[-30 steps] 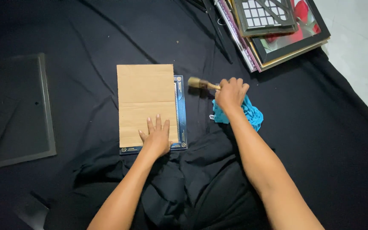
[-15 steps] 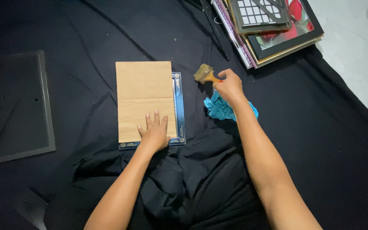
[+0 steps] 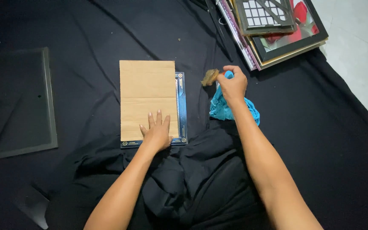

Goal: The person is cleaning a picture frame using a brush and a blue cloth. They brush the edges and then wipe the surface.

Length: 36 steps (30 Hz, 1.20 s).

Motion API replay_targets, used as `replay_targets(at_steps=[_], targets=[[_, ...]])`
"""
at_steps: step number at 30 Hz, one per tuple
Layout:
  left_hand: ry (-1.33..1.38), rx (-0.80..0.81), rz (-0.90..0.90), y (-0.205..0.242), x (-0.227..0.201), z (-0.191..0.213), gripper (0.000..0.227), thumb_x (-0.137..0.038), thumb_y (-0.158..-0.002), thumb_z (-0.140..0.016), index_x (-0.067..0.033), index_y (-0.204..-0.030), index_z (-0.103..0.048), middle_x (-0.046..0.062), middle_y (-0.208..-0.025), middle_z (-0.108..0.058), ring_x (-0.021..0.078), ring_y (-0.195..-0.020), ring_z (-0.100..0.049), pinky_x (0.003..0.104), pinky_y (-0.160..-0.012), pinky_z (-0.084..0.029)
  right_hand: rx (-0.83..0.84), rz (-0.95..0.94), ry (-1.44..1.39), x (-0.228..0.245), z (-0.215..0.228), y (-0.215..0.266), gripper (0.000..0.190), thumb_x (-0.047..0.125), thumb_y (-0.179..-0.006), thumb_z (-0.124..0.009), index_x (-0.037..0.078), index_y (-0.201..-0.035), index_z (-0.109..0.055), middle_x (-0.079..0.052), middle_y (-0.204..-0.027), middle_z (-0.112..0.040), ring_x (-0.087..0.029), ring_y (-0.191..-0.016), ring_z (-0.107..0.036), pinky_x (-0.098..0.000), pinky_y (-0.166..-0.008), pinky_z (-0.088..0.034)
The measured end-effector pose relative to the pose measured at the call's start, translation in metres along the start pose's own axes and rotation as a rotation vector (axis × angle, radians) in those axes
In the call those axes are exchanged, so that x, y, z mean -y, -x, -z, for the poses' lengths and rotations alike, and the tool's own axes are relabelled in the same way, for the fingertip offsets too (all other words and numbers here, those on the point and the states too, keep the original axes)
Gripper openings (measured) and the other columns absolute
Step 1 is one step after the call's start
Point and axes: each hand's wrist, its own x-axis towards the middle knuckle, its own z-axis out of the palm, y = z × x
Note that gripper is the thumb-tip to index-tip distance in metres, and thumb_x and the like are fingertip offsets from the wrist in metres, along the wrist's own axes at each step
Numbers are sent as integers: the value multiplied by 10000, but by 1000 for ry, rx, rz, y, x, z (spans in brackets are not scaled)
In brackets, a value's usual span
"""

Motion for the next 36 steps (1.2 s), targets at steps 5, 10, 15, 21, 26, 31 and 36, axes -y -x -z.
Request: replay_targets(at_steps=[5,10,15,21,26,31,36], targets=[[-5,-7,0,3,-2,3,832,-288,-957,-679,-170,-1634,-210,165,-1727,6,474,-1556,58,838,-1097,-98,7,30,-78,-5,-3,1,264,204,-841,-702,123,-1083,-768,-76,-818,-659,-216,-874,-618,-416,-795,-520],[16,0,-1,8,-4,7,827,-277,-963,-677,-167,-1636,-209,174,-1726,12,472,-1557,63,833,-1103,-77,117,-166,-187,-21,-7,-17,320,418,-874,-756,186,-1090,-801,-64,-1104,-745,-252,-1129,-657,-470,-979,-523],[13,4,4,8,-4,8,831,-275,-964,-678,-179,-1635,-197,169,-1725,16,467,-1557,67,828,-1113,-73,331,-350,-225,54,23,29,486,170,-785,-736,-42,-1222,-704,-312,-1397,-591,-475,-1441,-423,-602,-1149,-345],[25,25,5,7,-4,9,812,-263,-975,-661,-192,-1638,-197,168,-1726,36,468,-1555,82,830,-1110,-67,383,-295,-346,27,13,15,384,346,-752,-861,116,-1053,-800,-128,-1145,-756,-296,-1147,-700,-489,-996,-543],[18,14,8,4,-3,6,823,-284,-968,-674,-200,-1636,-200,161,-1727,35,468,-1556,77,832,-1108,-77,421,-340,-476,-11,-8,-4,411,281,-805,-836,48,-1136,-763,-175,-1092,-749,-291,-986,-756,-446,-869,-625],[7,15,4,0,0,2,825,-295,-970,-667,-208,-1636,-187,153,-1727,43,465,-1556,80,835,-1107,-70,523,-291,-67,-6,-3,6,426,85,-750,-716,86,-1171,-779,-215,-1369,-650,-428,-1377,-523,-567,-1123,-421],[-9,6,1,5,-2,5,817,-300,-969,-669,-206,-1634,-206,156,-1727,19,466,-1557,60,827,-1109,-103,621,-186,198,-26,-13,-2,290,292,-753,-742,204,-1011,-843,-109,-1134,-771,-344,-1191,-670,-459,-1025,-509]])
